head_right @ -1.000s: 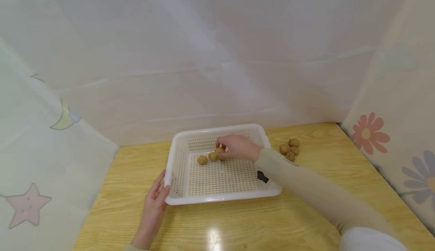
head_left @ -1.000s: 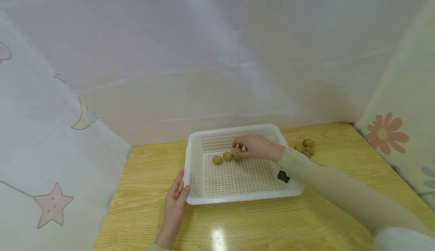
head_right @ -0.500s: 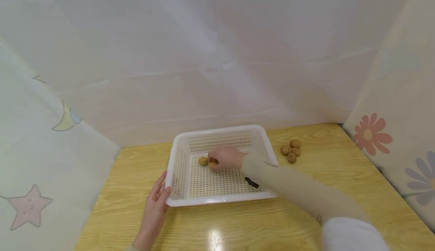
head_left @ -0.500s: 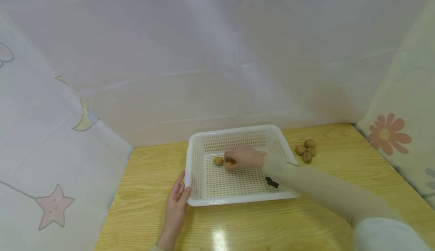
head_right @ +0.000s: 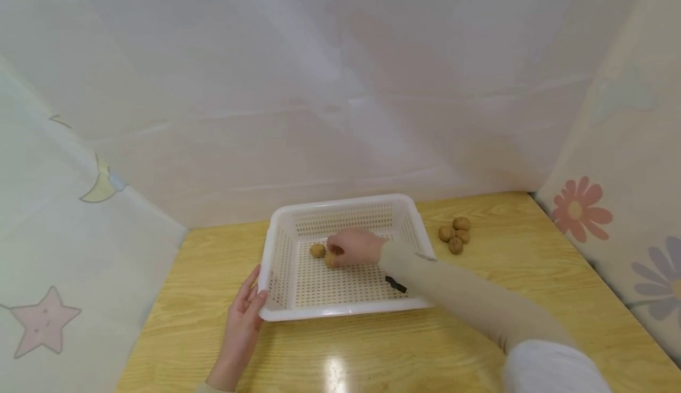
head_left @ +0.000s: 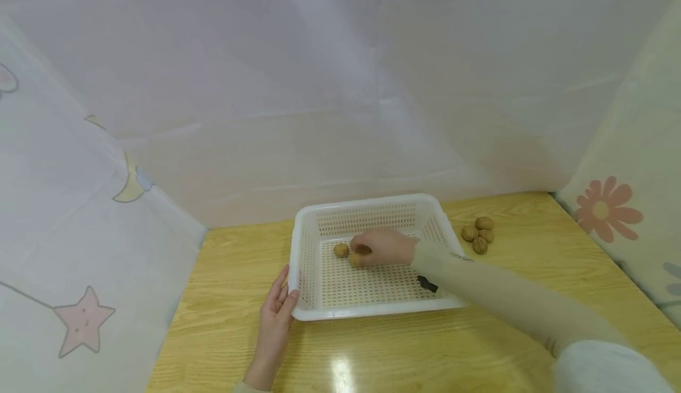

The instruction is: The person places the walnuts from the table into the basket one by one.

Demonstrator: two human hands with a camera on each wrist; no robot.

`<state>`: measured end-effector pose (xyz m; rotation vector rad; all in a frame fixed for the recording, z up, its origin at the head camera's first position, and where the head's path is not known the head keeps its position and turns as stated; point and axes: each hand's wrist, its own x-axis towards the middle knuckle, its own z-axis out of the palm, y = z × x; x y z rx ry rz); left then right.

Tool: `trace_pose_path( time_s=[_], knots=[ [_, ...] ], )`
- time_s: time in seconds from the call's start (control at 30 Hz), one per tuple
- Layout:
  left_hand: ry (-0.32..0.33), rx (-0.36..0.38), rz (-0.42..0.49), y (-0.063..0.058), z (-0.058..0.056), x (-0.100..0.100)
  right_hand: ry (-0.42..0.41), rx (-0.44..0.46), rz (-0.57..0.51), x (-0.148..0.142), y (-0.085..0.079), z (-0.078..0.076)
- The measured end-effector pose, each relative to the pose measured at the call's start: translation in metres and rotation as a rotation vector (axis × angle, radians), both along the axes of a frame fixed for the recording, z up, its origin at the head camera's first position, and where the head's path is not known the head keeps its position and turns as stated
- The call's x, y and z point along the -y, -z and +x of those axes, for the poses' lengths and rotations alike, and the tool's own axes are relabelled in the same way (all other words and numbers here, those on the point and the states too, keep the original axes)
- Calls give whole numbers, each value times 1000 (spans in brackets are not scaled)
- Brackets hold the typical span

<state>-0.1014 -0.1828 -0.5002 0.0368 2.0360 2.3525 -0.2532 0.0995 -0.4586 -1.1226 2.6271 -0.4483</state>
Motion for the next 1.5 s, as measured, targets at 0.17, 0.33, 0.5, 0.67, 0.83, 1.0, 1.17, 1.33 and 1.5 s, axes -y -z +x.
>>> trace_pose_path(
  time_s=[0.17,0.33,0.5,0.67,0.83,1.0,1.17,1.33,1.5],
  knots=[
    [4,3,-11,-2,-1,0,53,19,-18,-12,-14,2],
    [-8,15,-12,-2,0,-1,78,-49,-16,-26,-25,2],
    [-10,16,-9,-2,1,-1,91,-93,-22,-43,-44,9],
    [-6,17,-7,-2,1,0,125,-140,-25,-65,-58,15],
    [-2,10,-14,-3,1,0,149,-134,-104,-89,-65,20],
    [0,4,-10,-2,0,0,200,-98,-160,-113,-72,28],
    [12,-8,-17,-2,0,1,301,-73,-161,-143,-72,34],
    [23,-27,-21,-2,0,2,384,-41,-169,-175,-64,36],
    [29,-21,-9,-2,0,2,439,-30,-165,-205,-53,37]
  ],
)
